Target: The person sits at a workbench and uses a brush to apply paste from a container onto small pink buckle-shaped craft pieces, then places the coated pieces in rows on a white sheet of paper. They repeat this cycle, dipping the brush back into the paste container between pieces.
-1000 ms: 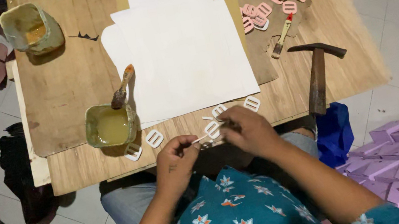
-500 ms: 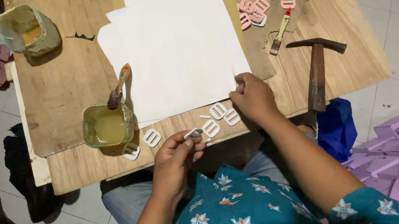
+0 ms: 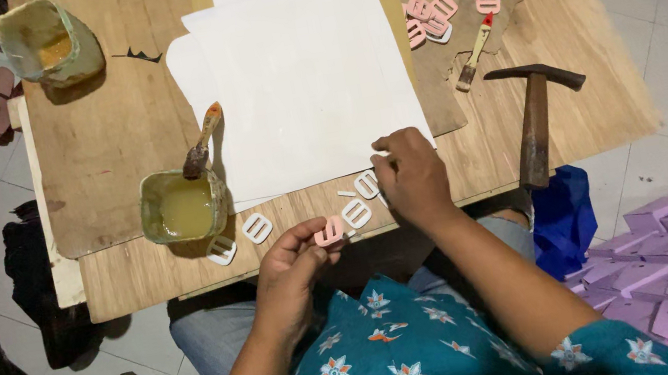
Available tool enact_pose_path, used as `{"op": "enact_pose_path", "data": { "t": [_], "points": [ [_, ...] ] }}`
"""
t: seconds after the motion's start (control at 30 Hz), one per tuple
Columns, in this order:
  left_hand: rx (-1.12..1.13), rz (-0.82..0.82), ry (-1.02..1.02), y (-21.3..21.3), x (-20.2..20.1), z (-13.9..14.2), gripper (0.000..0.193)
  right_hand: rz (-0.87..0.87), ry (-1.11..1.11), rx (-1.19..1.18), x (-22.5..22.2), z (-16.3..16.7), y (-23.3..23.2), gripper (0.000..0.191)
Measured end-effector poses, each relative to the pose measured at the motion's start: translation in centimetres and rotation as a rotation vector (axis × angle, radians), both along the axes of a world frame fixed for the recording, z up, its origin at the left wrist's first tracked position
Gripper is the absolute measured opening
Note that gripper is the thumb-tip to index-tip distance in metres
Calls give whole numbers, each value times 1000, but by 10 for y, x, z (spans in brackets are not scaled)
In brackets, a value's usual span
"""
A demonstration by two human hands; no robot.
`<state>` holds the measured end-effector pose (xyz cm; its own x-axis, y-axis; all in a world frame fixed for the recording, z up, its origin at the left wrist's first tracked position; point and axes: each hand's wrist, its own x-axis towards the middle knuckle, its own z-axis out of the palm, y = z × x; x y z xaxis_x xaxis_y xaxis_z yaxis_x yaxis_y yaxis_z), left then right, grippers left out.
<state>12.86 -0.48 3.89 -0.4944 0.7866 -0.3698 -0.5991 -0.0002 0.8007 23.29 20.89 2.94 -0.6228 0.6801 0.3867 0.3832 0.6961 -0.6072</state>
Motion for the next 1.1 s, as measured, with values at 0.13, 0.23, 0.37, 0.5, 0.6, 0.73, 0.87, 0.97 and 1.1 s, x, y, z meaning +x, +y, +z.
{"op": "enact_pose_path", "data": {
  "t": [0.13, 0.23, 0.37, 0.5, 0.6, 0.73, 0.87, 0.97, 1.1],
  "points": [
    [-37, 22, 100, -4, 1, 2, 34, -161, -136, 157, 5, 1, 17, 40],
    [-22, 33, 189, -5, 1, 1, 36, -198, -320, 51, 5, -1, 29, 47],
    [-19, 43, 210, -3, 1, -1, 48, -178, -244, -258, 3, -3, 32, 50],
    [-5, 37, 183, 0, 0, -2, 57, -220, -242, -454, -7, 0, 34, 50],
    [-2, 44, 176, -3, 0, -2, 57, -211, -207, -512, -11, 5, 30, 43],
    [-16, 89, 178, -4, 2, -2, 53, -144, -100, -581, -16, 6, 19, 37],
    [-37, 113, 184, -1, 3, -2, 49, -67, -90, -447, -21, 0, 7, 32],
    [-52, 118, 177, -3, 2, -2, 49, -12, -86, -350, -23, -4, 1, 29],
    [-56, 104, 192, -6, 1, -3, 52, 12, -95, -298, -23, -6, -2, 27]
  ]
}}
